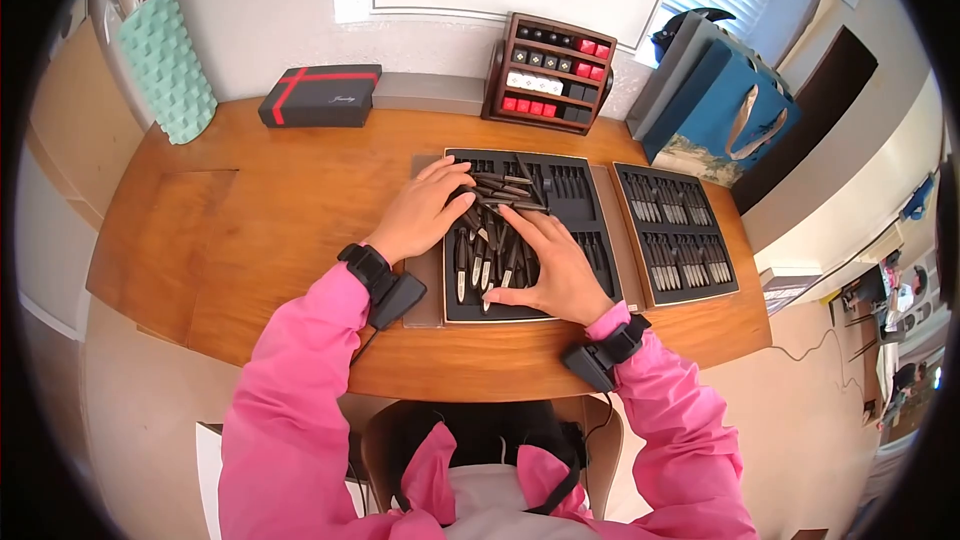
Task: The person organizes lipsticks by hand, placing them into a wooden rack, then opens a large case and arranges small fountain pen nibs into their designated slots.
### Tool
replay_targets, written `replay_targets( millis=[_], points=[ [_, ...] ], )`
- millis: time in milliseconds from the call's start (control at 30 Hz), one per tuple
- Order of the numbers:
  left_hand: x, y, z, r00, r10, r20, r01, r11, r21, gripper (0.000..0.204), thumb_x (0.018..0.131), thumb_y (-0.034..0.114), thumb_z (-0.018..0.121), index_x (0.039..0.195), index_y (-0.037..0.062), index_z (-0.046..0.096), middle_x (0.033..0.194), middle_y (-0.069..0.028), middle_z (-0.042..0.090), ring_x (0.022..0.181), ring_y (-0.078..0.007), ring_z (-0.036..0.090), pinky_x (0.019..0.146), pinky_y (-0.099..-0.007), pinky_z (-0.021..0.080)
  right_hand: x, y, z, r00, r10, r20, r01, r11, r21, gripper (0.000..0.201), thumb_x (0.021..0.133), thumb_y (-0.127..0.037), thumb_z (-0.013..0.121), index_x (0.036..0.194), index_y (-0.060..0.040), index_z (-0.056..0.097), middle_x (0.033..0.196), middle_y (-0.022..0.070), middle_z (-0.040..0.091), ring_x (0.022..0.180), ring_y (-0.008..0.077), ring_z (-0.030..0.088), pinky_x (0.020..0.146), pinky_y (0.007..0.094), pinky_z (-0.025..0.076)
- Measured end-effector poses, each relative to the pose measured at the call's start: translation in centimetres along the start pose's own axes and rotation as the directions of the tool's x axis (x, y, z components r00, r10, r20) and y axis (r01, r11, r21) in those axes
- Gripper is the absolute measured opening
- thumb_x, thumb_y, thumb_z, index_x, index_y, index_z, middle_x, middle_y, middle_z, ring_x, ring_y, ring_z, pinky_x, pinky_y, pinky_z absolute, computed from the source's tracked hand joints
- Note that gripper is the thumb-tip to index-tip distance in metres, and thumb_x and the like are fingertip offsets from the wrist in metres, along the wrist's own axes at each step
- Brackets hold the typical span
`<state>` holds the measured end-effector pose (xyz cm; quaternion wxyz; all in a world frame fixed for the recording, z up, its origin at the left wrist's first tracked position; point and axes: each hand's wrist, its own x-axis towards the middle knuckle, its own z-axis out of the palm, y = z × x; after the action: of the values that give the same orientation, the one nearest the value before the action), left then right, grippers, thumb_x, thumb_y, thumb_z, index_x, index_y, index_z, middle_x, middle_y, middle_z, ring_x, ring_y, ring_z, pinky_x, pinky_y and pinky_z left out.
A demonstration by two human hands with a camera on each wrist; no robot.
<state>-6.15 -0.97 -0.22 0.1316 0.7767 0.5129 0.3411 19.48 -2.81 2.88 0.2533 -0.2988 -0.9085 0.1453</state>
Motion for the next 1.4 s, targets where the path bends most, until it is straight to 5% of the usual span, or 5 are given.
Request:
replay_targets(
  millis=[667,833,1000,1233,1400],
  points=[
    [-2.8,-0.4,-3.2,0.998,-0.042,-0.043,0.045,0.997,0.064,0.023,0.101,0.025,0.057,0.110,0.0048,0.063,0.140,-0.0170,0.057,0.140,-0.0382,0.041,0.114,-0.0466,0.034,1.0,-3.5,3.4,0.993,-0.003,-0.116,0.019,0.990,0.137,0.087,0.075,-0.039,0.085,0.146,-0.0043,0.048,0.139,0.0181,0.052,0.129,0.0389,0.046,0.111,0.0459,0.039],
    [-3.1,0.0,-3.5,0.983,-0.181,0.026,0.183,0.969,-0.165,0.035,0.106,0.028,0.051,0.130,0.0061,0.063,0.152,-0.0141,0.049,0.153,-0.0303,0.026,0.121,-0.0406,0.024,1.3,-1.8,3.4,0.990,0.048,-0.132,0.001,0.940,0.342,0.068,0.081,-0.022,0.080,0.141,-0.0049,0.051,0.136,0.0217,0.052,0.126,0.0416,0.050,0.109,0.0459,0.041],
    [-2.1,2.9,-3.4,0.979,-0.203,0.017,0.199,0.933,-0.300,0.053,0.108,0.039,0.044,0.149,0.0056,0.045,0.159,-0.0194,0.038,0.154,-0.0327,0.022,0.123,-0.0411,0.021,1.5,-0.6,0.4,0.993,0.075,-0.089,-0.027,0.891,0.453,0.060,0.085,-0.016,0.078,0.138,-0.0039,0.054,0.124,0.0181,0.059,0.112,0.0317,0.062,0.096,0.0382,0.051],
    [1.7,5.3,-2.3,0.991,-0.089,0.105,0.105,0.981,-0.162,0.055,0.108,0.035,0.045,0.154,0.0057,0.039,0.163,-0.0199,0.031,0.155,-0.0309,0.019,0.123,-0.0384,0.020,3.4,4.6,-2.1,0.974,0.178,-0.142,-0.086,0.866,0.492,0.020,0.095,-0.010,0.068,0.112,0.0007,0.071,0.109,0.0100,0.068,0.103,0.0207,0.068,0.092,0.0332,0.054],
    [4.6,2.3,1.7,0.992,-0.104,0.078,0.108,0.993,-0.055,0.061,0.106,0.041,0.044,0.152,0.0013,0.039,0.157,-0.0228,0.039,0.152,-0.0378,0.025,0.124,-0.0464,0.020,3.4,7.0,-0.9,0.978,0.079,-0.195,-0.023,0.961,0.274,0.023,0.088,-0.006,0.067,0.111,-0.0022,0.071,0.109,0.0161,0.069,0.107,0.0375,0.063,0.095,0.0432,0.049]
  ],
)
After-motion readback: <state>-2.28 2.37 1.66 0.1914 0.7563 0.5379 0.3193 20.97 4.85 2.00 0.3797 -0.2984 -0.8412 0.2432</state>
